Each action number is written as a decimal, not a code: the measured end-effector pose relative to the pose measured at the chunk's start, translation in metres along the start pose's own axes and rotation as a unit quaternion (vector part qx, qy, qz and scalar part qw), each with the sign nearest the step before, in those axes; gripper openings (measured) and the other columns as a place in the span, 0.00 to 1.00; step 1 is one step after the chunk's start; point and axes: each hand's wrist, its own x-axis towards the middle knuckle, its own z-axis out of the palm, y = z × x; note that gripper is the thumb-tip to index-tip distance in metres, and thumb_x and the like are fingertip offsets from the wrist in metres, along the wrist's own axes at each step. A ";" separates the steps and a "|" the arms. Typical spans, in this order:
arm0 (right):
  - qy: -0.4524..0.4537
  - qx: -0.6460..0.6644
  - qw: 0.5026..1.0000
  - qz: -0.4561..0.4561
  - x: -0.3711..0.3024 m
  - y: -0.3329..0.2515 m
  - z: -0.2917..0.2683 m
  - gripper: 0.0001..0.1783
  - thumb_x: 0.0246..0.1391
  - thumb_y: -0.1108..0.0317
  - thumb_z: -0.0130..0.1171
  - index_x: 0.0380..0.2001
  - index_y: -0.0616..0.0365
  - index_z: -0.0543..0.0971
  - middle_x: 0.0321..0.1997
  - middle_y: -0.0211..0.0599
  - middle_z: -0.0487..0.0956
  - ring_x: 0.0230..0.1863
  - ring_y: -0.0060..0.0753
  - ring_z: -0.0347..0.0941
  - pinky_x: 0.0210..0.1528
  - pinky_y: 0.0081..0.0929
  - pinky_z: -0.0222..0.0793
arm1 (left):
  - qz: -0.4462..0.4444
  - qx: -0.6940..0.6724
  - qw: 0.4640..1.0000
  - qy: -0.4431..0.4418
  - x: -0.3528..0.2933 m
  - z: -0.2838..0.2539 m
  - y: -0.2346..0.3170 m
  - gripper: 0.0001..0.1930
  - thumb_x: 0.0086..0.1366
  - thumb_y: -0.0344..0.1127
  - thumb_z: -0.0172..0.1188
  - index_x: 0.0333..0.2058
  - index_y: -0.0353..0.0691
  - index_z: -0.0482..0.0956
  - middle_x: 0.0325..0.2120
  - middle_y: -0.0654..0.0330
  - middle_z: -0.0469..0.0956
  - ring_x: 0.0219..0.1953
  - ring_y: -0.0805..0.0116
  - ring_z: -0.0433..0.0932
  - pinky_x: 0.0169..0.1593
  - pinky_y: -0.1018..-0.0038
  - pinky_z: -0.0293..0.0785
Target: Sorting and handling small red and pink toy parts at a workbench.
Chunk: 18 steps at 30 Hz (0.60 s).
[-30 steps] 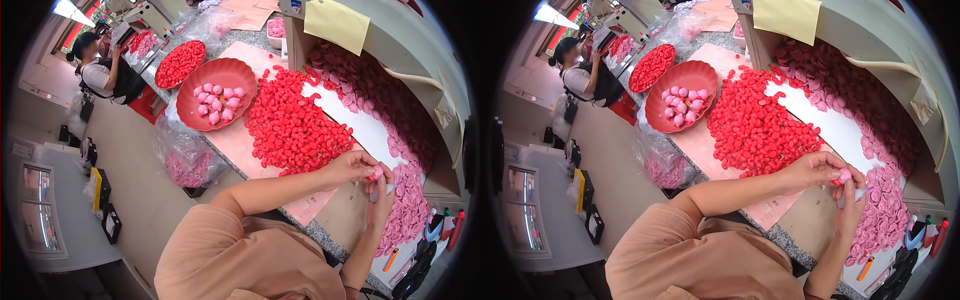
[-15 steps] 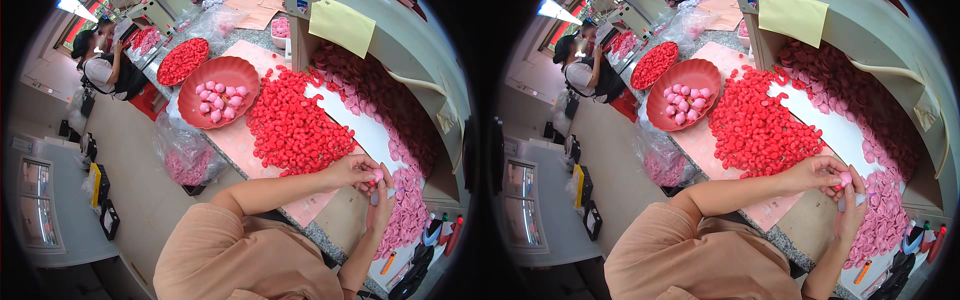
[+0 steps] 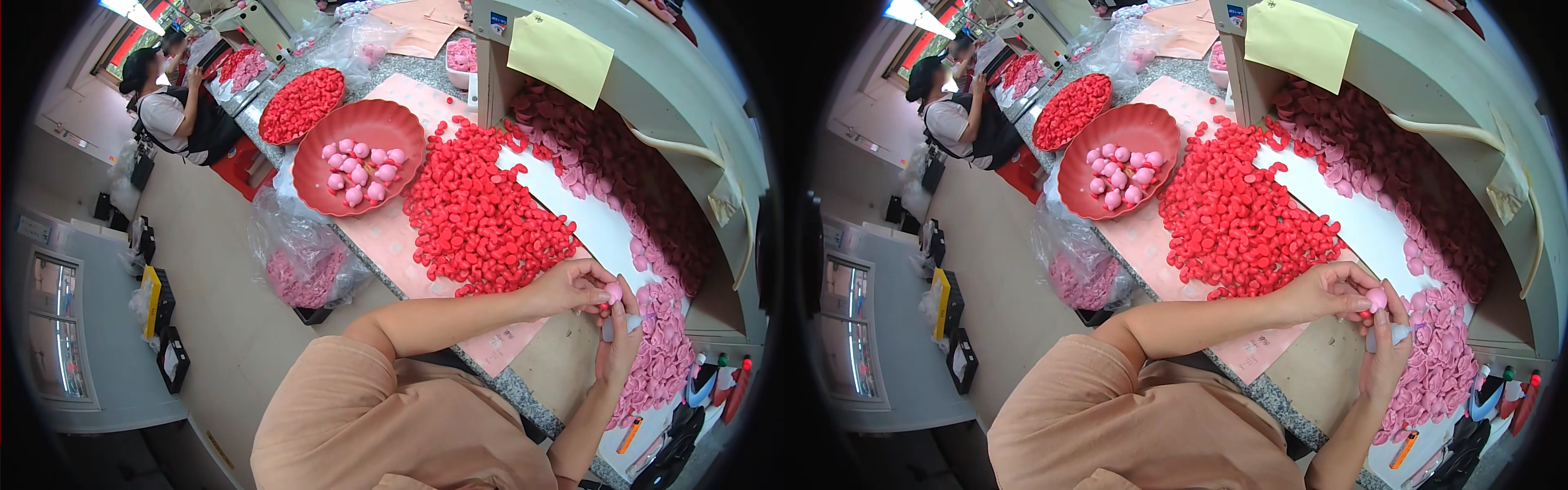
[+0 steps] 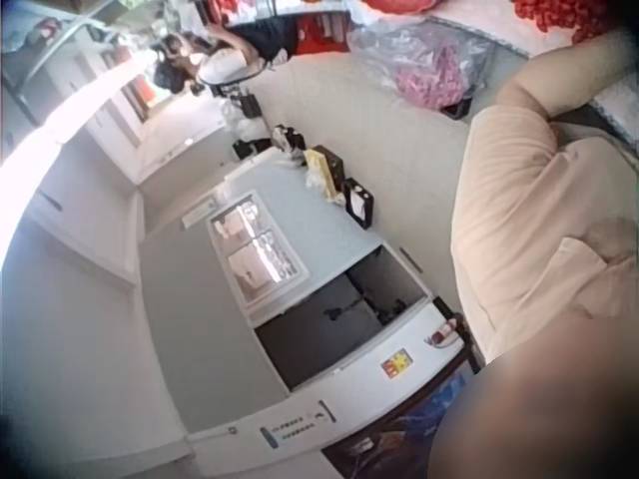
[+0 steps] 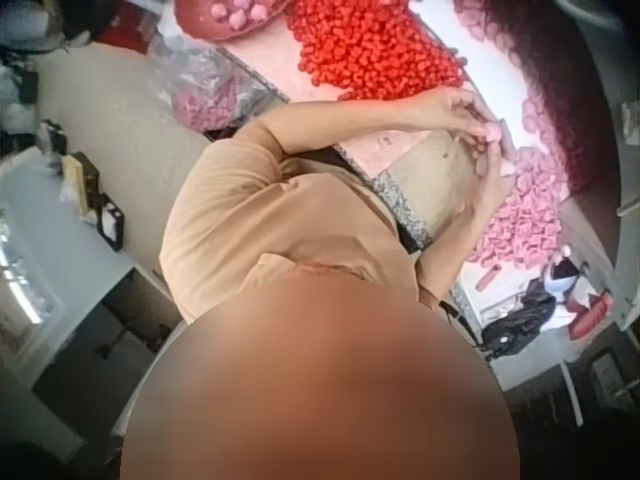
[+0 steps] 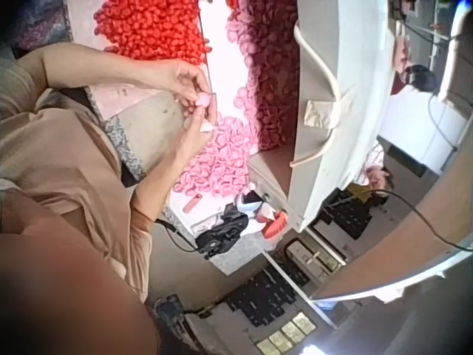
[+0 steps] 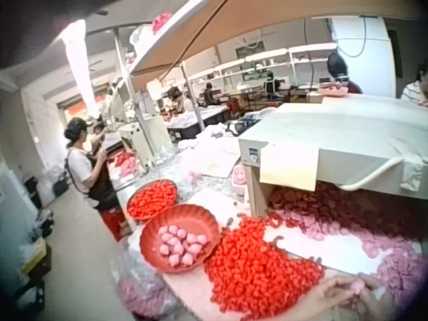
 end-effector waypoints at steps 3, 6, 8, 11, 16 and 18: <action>0.026 0.001 1.000 -0.008 -0.001 -0.004 0.005 0.24 0.56 0.69 0.54 0.55 0.66 0.67 0.41 0.31 0.71 0.32 0.17 0.63 0.34 0.16 0.61 | 0.001 0.003 1.000 -0.001 0.001 0.001 0.000 0.14 0.61 0.30 0.58 0.45 0.36 0.70 0.38 0.59 0.76 0.39 0.72 0.77 0.43 0.75 0.75; 0.029 -0.007 1.000 -0.005 -0.001 -0.004 0.004 0.24 0.57 0.69 0.54 0.55 0.66 0.67 0.42 0.32 0.71 0.32 0.17 0.63 0.34 0.16 0.61 | 0.004 -0.003 1.000 -0.004 0.001 0.000 0.000 0.14 0.61 0.30 0.58 0.45 0.36 0.70 0.38 0.59 0.76 0.39 0.72 0.77 0.44 0.75 0.75; 0.028 -0.004 1.000 -0.004 -0.001 -0.004 0.005 0.24 0.57 0.69 0.54 0.55 0.66 0.67 0.42 0.32 0.71 0.33 0.17 0.63 0.35 0.16 0.61 | 0.004 -0.002 1.000 -0.004 0.001 0.000 -0.001 0.13 0.61 0.30 0.58 0.45 0.36 0.70 0.38 0.59 0.76 0.39 0.73 0.77 0.44 0.75 0.75; 0.031 -0.005 0.999 -0.005 0.000 -0.003 0.005 0.24 0.57 0.69 0.54 0.55 0.66 0.67 0.42 0.32 0.71 0.33 0.18 0.63 0.35 0.16 0.61 | 0.003 0.001 1.000 -0.002 0.001 -0.001 -0.001 0.14 0.61 0.30 0.58 0.45 0.37 0.70 0.38 0.59 0.76 0.39 0.73 0.77 0.44 0.75 0.74; 0.021 -0.004 1.000 -0.002 -0.001 -0.002 0.001 0.24 0.57 0.70 0.53 0.56 0.65 0.66 0.46 0.32 0.71 0.37 0.18 0.64 0.36 0.16 0.60 | -0.003 0.006 1.000 -0.002 0.000 0.000 0.001 0.14 0.61 0.30 0.58 0.45 0.38 0.70 0.38 0.60 0.76 0.39 0.73 0.77 0.44 0.75 0.74; 0.024 -0.003 1.000 -0.002 -0.001 -0.001 0.002 0.24 0.57 0.70 0.53 0.56 0.65 0.66 0.46 0.32 0.71 0.37 0.18 0.64 0.36 0.16 0.60 | -0.008 0.016 1.000 0.000 -0.001 0.000 0.002 0.14 0.61 0.31 0.58 0.45 0.38 0.70 0.38 0.60 0.76 0.40 0.73 0.76 0.44 0.76 0.74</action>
